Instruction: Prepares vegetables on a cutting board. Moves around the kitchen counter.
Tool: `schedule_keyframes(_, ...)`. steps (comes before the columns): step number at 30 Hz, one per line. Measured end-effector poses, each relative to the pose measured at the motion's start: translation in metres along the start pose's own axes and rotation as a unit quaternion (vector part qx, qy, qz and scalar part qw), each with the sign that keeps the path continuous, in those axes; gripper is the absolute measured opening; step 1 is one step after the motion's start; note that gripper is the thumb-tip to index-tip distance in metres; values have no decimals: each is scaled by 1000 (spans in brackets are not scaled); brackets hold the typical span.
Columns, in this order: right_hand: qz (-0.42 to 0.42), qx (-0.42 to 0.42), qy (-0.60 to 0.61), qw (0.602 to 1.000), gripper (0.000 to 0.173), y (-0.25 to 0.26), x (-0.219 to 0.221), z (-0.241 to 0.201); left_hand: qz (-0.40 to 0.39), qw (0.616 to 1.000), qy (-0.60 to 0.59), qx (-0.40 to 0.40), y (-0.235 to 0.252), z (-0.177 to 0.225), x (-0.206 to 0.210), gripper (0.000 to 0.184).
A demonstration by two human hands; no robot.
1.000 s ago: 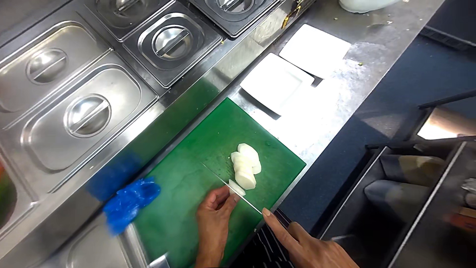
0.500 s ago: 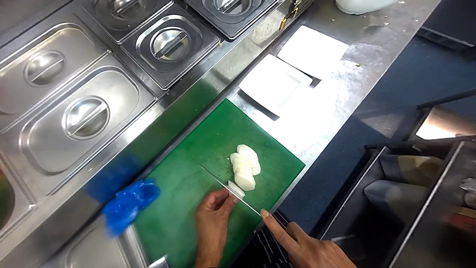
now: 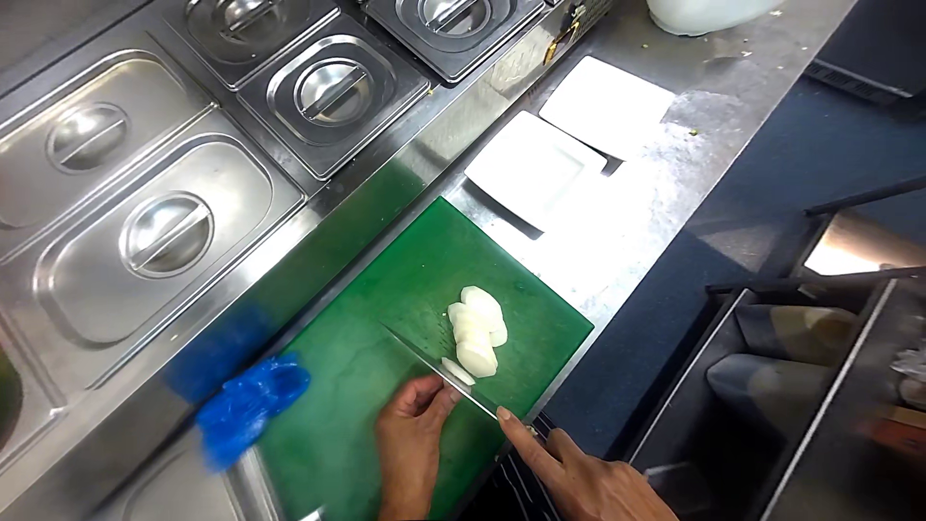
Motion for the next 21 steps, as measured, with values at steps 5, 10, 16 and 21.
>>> schedule_keyframes(5,-30,17,2,999,65,6,8,8,-3,1000,26,-5,-2,0,1,26)
schedule_keyframes(10,-54,11,57,997,64,12,3,15,-30,998,48,-6,-3,6,6,40)
schedule_keyframes(16,6,-18,61,998,56,-2,-21,18,-45,997,62,-25,-2,10,6,46)
schedule_keyframes(21,43,18,101,994,52,-29,-53,43,-35,973,229,12,-3,22,-2,44)
Point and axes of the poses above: each hand's wrist, its own y-axis towards the middle knuckle, its own x-axis out of the palm, z = x × y, the point moved 8 cm from there along y, towards the middle knuckle, and after that the axes turned 3 degrees about -x, right-handed, at the moved point
